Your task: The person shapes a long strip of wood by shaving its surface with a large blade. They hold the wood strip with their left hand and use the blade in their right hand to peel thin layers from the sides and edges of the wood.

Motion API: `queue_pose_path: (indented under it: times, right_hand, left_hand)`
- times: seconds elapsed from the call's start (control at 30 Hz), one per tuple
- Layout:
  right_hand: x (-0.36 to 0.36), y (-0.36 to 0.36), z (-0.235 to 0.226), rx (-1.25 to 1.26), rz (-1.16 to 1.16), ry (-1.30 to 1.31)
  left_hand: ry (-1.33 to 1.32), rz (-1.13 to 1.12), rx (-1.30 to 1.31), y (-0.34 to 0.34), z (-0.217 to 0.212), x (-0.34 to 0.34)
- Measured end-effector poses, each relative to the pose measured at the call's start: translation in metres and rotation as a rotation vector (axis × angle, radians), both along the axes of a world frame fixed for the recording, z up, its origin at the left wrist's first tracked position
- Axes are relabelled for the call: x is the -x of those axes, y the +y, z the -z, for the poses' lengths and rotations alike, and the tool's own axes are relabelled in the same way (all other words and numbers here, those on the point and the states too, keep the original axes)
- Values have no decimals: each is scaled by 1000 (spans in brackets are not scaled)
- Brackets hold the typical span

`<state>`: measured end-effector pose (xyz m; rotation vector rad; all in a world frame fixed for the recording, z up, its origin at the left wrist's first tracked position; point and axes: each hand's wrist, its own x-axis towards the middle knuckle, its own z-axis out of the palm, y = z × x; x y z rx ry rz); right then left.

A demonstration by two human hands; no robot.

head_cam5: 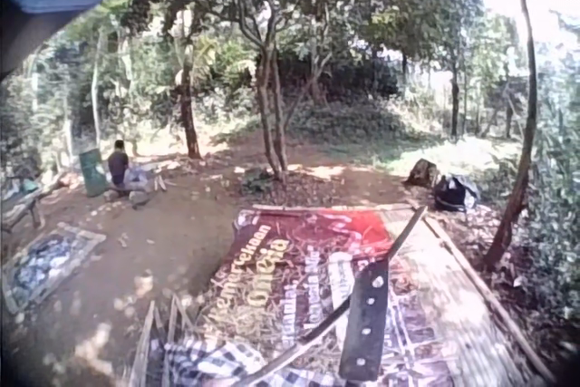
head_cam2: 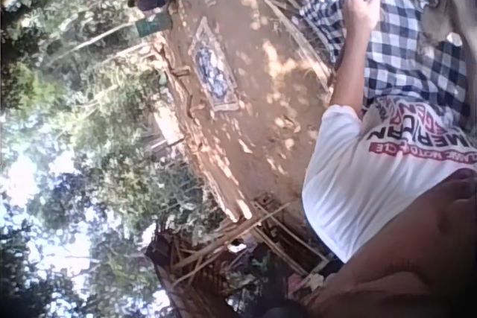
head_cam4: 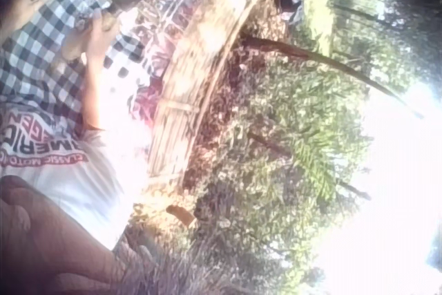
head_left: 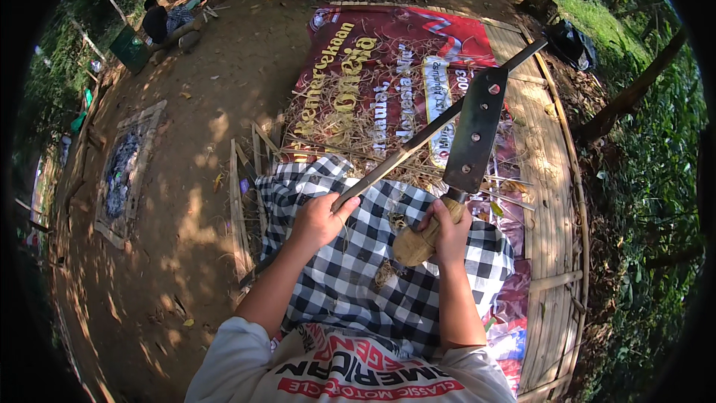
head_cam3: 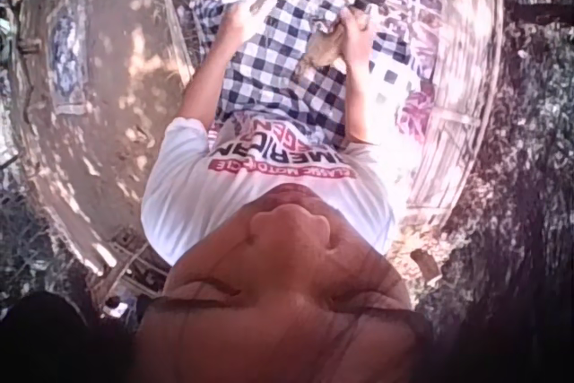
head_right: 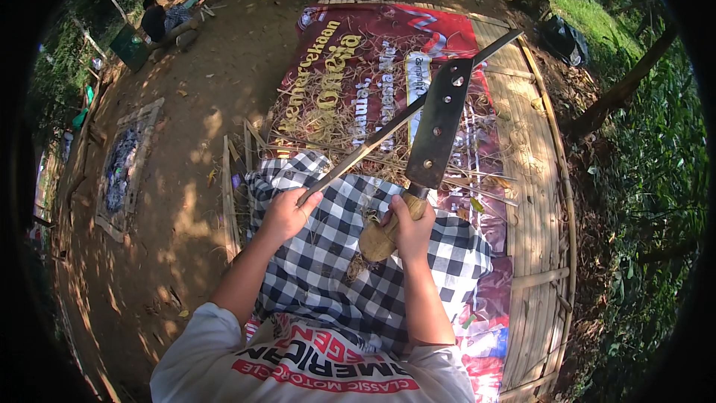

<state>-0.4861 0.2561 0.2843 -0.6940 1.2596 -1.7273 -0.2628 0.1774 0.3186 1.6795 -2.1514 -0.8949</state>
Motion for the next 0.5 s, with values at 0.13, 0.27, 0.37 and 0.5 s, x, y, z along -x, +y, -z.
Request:
queue_pose_path:
  times: [0.13,0.27,0.37,0.5]
  right_hand:
    - [11,-30,7,71,149,-21]
    - [17,-37,36,67,186,-142]
    - [18,-32,39,60,146,-333]
    - [18,-30,38,99,129,-436]
  left_hand:
    - [-79,67,123,9,30,2]
    - [-65,177,138,20,54,4]
    - [-36,242,145,21,64,1]
    - [41,283,170,19,64,-3]
